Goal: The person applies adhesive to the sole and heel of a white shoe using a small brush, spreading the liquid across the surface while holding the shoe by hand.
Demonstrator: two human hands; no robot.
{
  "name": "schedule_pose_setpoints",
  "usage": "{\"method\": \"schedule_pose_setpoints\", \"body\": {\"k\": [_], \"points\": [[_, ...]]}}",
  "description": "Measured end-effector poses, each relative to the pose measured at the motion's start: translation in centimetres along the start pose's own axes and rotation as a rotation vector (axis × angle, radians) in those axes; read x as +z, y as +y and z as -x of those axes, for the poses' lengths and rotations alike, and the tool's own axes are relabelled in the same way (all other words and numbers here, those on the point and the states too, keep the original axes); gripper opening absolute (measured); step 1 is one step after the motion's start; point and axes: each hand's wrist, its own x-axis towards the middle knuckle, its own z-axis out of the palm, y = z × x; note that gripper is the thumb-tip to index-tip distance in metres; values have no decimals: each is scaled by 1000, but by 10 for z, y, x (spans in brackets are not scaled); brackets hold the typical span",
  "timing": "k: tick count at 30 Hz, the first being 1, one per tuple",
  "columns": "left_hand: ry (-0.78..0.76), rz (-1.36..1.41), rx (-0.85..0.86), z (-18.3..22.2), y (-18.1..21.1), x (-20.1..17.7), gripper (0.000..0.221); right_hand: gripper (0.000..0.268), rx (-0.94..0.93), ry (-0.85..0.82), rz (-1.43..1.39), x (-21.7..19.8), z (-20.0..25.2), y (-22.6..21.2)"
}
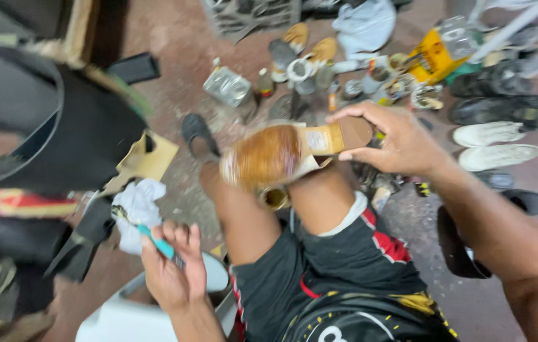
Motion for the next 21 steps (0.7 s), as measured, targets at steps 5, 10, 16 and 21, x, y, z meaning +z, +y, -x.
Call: {"method": "schedule_pose_setpoints", "body": {"k": [5, 10, 16, 21], "points": [[24, -459, 154, -5, -55, 11, 32, 54, 295, 440, -171, 29, 48, 55], [-4, -1310, 257, 0, -71, 57, 44, 58, 369, 606, 341, 39, 68, 79], [-71, -1742, 217, 3, -80, 84, 82, 45, 577, 705, -151, 60, 82, 123], [-158, -1836, 416, 8, -88, 79, 68, 40, 570, 785, -336, 66, 93, 157]]}}
